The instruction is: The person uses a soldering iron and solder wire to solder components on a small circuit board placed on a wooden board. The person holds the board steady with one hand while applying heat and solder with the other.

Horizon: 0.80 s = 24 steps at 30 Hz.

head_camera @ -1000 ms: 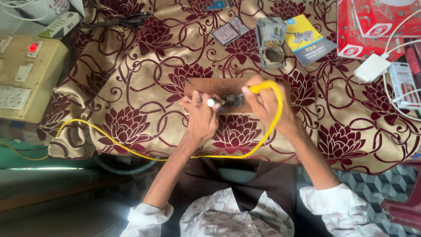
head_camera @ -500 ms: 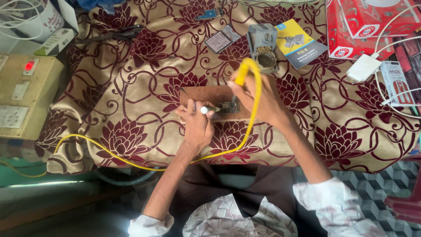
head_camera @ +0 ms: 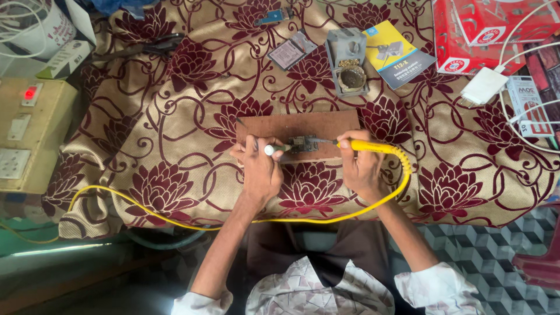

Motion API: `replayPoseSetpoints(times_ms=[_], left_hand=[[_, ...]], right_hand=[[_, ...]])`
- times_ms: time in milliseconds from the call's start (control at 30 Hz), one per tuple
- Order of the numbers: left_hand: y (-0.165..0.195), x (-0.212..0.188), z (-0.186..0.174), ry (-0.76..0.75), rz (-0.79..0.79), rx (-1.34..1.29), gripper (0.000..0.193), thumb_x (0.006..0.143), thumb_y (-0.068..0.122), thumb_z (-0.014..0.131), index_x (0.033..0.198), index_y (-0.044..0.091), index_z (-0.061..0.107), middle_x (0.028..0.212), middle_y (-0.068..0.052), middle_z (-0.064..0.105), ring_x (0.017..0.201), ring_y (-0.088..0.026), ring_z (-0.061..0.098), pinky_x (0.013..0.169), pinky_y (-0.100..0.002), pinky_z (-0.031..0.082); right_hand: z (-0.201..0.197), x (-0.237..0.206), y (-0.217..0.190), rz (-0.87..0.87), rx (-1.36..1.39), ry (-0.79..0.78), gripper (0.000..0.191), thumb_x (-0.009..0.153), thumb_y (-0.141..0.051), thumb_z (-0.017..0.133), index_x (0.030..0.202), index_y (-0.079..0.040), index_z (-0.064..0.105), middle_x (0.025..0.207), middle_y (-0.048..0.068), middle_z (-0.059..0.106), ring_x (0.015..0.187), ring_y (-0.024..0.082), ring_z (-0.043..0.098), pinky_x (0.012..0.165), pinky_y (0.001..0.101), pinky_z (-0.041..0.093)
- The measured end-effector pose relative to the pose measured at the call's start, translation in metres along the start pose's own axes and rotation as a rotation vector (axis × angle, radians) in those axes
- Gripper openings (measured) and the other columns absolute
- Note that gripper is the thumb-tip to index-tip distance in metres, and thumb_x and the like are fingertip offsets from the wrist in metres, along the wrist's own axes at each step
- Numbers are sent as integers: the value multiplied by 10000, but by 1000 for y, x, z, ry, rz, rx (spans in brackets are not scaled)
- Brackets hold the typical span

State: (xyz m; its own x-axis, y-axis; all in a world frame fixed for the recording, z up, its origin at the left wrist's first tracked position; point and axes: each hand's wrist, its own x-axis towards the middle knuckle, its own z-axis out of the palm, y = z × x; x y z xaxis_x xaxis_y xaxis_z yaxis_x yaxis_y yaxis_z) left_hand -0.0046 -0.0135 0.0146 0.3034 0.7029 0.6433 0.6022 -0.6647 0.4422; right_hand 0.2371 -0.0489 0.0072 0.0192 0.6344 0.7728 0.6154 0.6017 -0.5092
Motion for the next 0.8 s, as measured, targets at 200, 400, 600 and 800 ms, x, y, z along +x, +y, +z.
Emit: replayPoseSetpoints(times_ms=[200, 400, 600, 800], left_hand=[[1, 0, -2, -7, 19, 34, 171, 885, 91, 531, 986, 109, 667, 1085, 24, 680, 986, -238, 446, 891, -457, 243], [3, 2, -3, -30, -44, -16, 218, 838, 98, 533, 1046, 66, 590, 1069, 11, 682, 966, -243, 452, 859, -465, 242], [0, -1, 1, -27, -35, 23, 159, 908, 130, 545, 1049, 75, 592, 1016, 6, 658, 967, -247, 449, 876, -480, 238], [-6, -4, 6, -40, -9, 59, 199, 945, 152, 483, 987, 141, 677, 1023, 17, 641, 969, -224, 433, 904, -470, 244]], right_hand=[[-3, 10, -10, 4, 3, -52, 167, 1135, -128, 509, 1062, 14, 559, 849, 71, 628, 637, 90, 566, 531, 269, 427], [-3, 11, -16, 50, -19, 154, 214, 1108, -158, 474, 993, 1, 561, 695, 34, 563, 510, 96, 456, 477, 285, 338], [-2, -12, -16, 117, 79, 217, 234, 1139, -196, 438, 1014, -10, 506, 670, -1, 485, 532, 92, 480, 490, 264, 370], [6, -22, 1, 102, 150, 168, 234, 1115, -207, 452, 996, -23, 533, 626, -18, 510, 489, 56, 467, 432, 232, 353]])
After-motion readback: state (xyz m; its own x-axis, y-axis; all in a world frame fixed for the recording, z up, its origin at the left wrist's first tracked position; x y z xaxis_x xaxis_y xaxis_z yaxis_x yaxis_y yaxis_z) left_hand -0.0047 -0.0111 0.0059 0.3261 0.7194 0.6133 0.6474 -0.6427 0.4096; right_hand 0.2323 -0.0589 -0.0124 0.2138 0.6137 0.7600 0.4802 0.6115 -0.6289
